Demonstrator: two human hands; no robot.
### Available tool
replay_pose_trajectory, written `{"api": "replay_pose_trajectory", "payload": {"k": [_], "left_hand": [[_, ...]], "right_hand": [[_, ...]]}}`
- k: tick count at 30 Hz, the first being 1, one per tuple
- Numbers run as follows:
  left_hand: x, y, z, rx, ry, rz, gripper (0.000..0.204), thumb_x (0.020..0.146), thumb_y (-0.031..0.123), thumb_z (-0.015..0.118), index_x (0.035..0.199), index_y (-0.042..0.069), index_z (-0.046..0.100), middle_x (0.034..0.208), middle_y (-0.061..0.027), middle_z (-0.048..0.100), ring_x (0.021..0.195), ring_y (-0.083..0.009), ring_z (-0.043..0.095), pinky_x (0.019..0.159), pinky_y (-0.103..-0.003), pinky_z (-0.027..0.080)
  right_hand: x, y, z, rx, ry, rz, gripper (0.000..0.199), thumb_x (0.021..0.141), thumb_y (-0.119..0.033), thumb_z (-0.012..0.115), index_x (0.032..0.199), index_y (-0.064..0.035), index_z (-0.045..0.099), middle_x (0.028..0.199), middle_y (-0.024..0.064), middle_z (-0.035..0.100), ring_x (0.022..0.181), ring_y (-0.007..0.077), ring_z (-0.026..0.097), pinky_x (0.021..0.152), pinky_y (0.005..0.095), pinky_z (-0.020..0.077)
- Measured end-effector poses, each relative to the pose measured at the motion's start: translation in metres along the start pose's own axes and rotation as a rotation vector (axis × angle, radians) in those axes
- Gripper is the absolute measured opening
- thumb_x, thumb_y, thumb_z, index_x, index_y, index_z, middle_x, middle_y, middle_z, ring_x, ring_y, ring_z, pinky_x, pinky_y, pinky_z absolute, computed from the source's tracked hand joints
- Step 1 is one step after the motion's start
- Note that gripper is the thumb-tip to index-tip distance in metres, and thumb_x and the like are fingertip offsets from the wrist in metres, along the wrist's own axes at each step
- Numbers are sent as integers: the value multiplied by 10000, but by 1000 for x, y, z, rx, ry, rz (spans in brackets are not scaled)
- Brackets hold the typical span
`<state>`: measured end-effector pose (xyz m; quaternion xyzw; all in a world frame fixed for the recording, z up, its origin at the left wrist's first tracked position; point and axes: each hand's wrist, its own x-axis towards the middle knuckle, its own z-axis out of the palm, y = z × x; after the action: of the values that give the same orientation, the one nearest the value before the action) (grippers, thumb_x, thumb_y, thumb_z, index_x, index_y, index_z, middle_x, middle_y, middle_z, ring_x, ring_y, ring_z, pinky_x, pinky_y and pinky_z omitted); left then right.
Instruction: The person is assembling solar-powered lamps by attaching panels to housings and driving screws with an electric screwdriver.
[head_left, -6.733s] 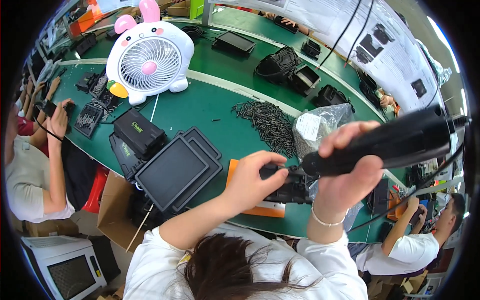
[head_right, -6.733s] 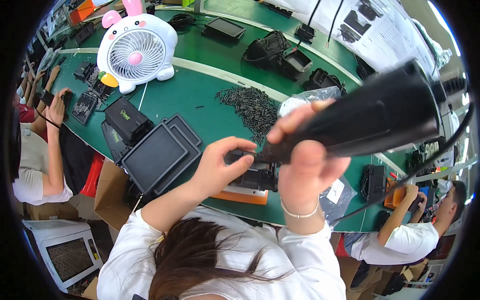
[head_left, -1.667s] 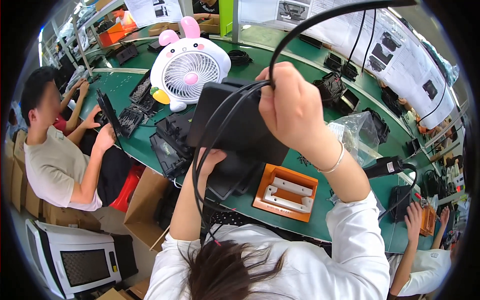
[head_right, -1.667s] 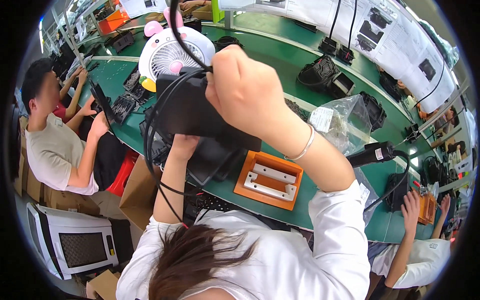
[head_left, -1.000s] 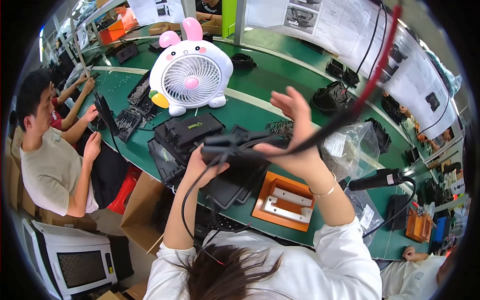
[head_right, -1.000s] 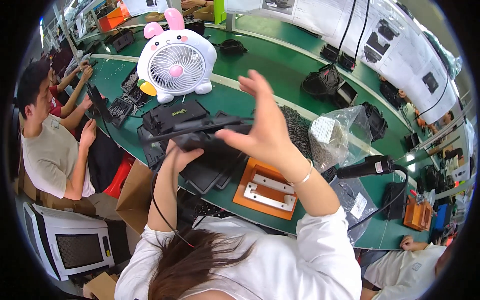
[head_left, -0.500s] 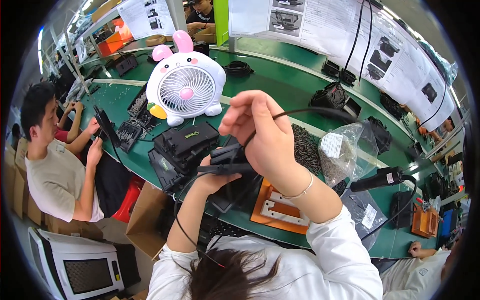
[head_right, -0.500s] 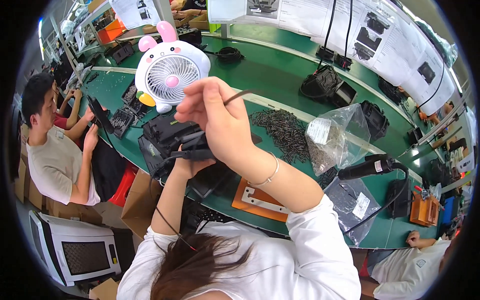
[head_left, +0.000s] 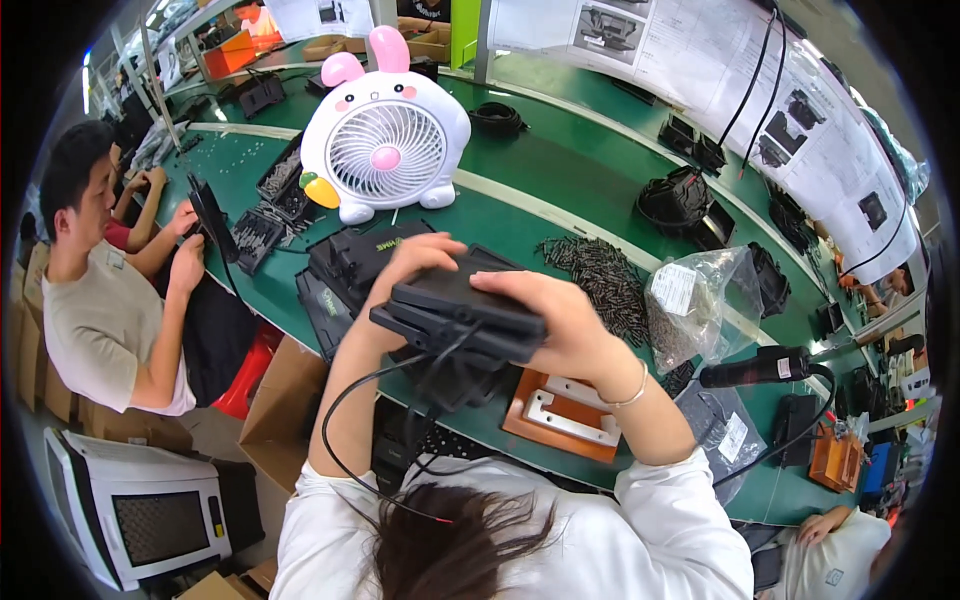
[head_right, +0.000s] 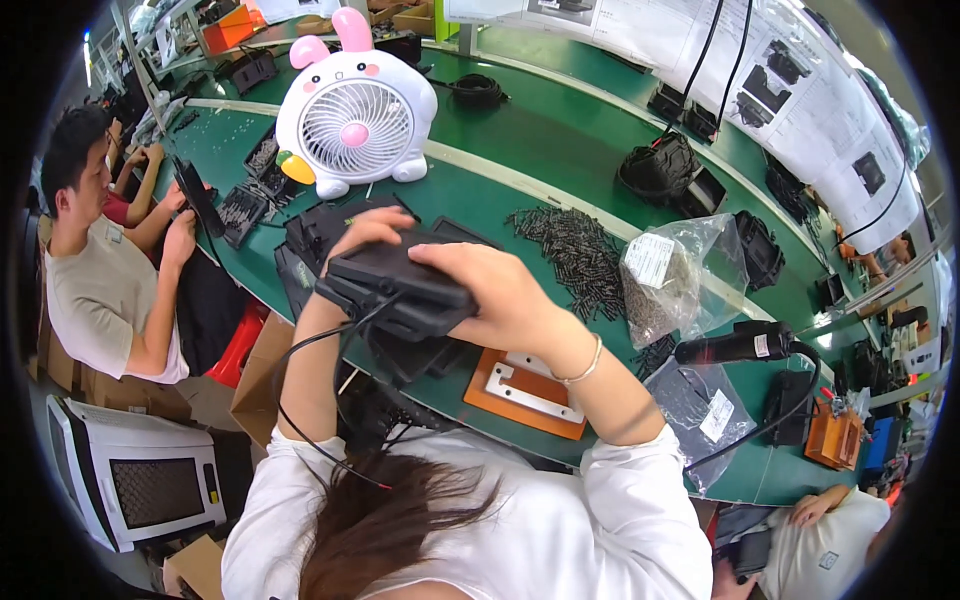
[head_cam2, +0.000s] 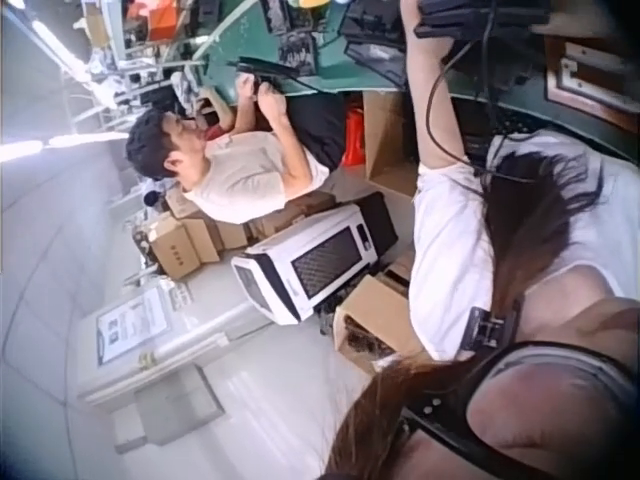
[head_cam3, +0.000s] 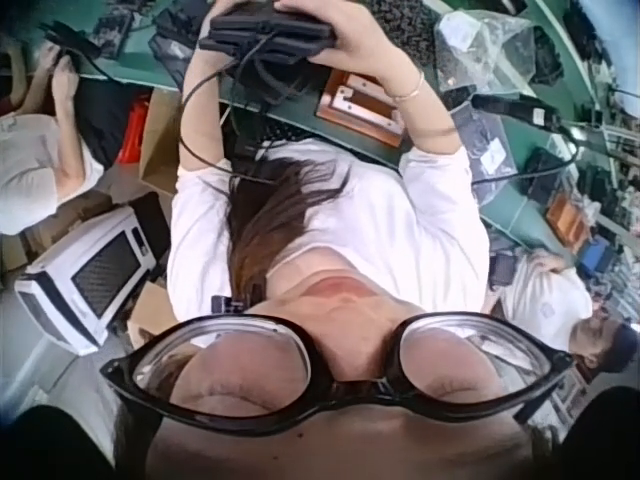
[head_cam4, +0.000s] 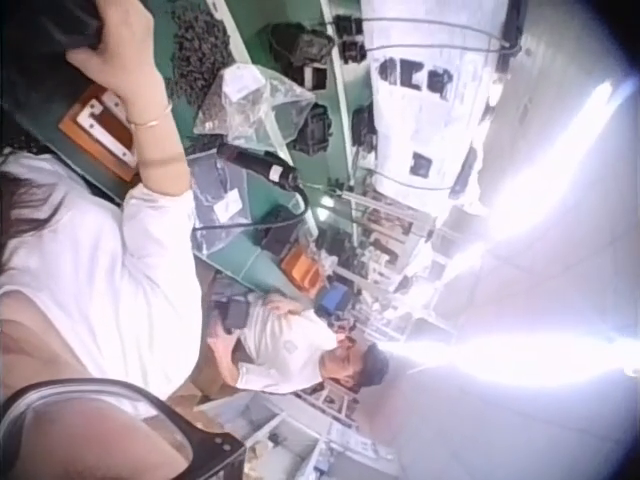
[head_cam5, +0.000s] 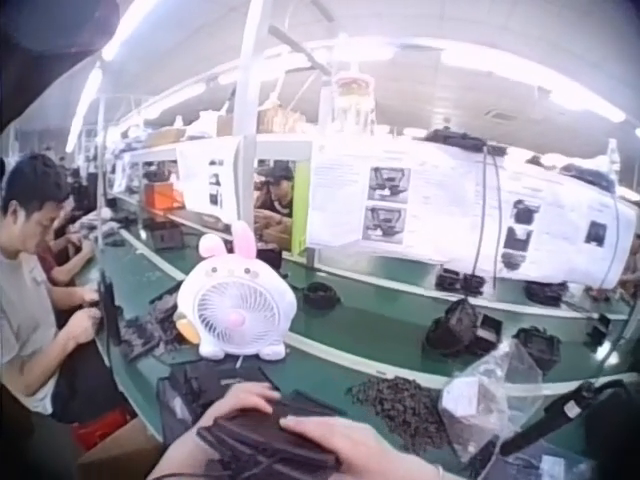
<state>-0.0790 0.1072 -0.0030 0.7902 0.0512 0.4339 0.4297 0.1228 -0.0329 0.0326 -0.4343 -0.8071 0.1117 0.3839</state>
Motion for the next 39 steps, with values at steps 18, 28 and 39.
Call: {"api": "replay_pose_trajectory", "payload": {"k": [18,28,39], "left_hand": [[-153,73,55,403,-66,-924,699,695,256,828,1171,-79,442,1106,-283,584,990,-447,602,832,-463,504],[-139,30,80,607,115,-751,401,736,88,728,1029,-50,492,867,-222,634,821,-410,640,713,-447,509],[-129,92,-12,397,-106,-489,721,721,255,791,1318,3,476,1248,-205,537,1181,-379,514,1034,-443,396]], "right_hand": [[-18,-13,44,-232,-322,101,800,571,-118,840,1309,-61,535,1468,171,411,1352,365,395,1062,471,366],[-18,-3,34,-439,-151,-20,552,652,-34,728,1192,-47,618,1322,133,578,1276,319,506,1008,452,429],[-189,-39,-21,812,983,268,362,885,-293,705,1077,-10,586,1185,147,642,1086,270,619,953,430,484]]}}
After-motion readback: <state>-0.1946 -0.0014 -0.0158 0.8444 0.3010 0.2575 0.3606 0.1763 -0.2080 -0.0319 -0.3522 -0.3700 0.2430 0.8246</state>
